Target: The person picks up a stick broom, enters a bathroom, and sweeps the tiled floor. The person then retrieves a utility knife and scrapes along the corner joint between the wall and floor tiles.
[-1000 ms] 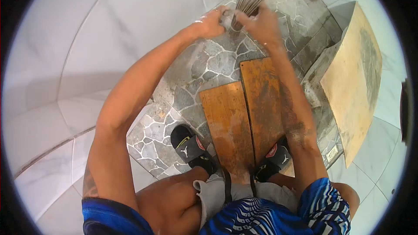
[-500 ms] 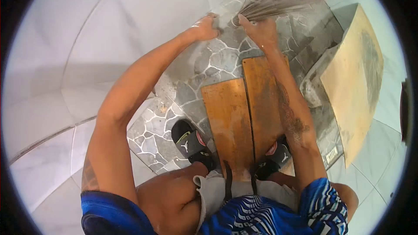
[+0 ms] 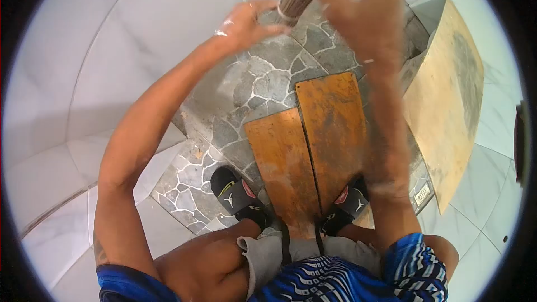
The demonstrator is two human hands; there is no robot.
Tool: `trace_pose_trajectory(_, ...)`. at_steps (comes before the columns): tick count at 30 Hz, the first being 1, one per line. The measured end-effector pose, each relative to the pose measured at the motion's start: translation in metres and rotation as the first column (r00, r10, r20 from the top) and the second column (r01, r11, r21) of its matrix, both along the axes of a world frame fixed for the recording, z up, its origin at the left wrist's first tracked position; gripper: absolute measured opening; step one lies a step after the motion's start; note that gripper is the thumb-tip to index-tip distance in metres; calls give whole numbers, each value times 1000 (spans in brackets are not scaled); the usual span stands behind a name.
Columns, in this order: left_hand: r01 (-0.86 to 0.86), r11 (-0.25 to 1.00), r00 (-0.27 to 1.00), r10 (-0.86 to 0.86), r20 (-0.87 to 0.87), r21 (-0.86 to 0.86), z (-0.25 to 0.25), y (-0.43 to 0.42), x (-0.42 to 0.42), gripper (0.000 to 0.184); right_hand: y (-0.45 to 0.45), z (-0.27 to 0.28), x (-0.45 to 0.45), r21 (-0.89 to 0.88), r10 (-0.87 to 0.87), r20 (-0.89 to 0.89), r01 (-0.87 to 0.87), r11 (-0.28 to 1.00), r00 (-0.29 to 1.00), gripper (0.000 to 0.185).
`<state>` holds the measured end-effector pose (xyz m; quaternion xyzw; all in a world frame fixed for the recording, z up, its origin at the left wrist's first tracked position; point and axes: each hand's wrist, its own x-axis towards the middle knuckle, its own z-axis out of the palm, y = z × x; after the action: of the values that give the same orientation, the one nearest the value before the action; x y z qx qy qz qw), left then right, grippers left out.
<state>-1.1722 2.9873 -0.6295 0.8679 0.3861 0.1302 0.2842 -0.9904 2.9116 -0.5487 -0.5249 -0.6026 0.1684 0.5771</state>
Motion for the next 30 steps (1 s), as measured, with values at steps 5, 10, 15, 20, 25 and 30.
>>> trace_pose_trajectory(5,-6,975,976,-43,-215,-222,-49,-2,-23,93,5,-141,-17,-121,-17,132,33,992,991,42)
trace_pose_trajectory(10,-39,974,968,-18,-249,-222,-70,-3,-34,87,9,-124,-9,-241,65,180,-20,970,982,42)
trace_pose_trajectory(15,-110,954,942,11,-334,-278,-84,-2,-43,82,-15,-4,-1,-305,58,219,12,952,974,37)
trace_pose_trajectory(20,-102,931,962,3,-273,-350,-102,1,-51,75,2,-86,-20,-93,-97,159,112,989,982,45)
trace_pose_trajectory(25,-72,945,966,-14,-259,-320,-123,11,-61,67,6,-173,-31,-223,81,235,-27,974,969,40)
trace_pose_trajectory(30,1,985,948,-56,-314,-172,-123,-12,-64,64,5,-92,-7,-249,105,331,-21,968,938,40)
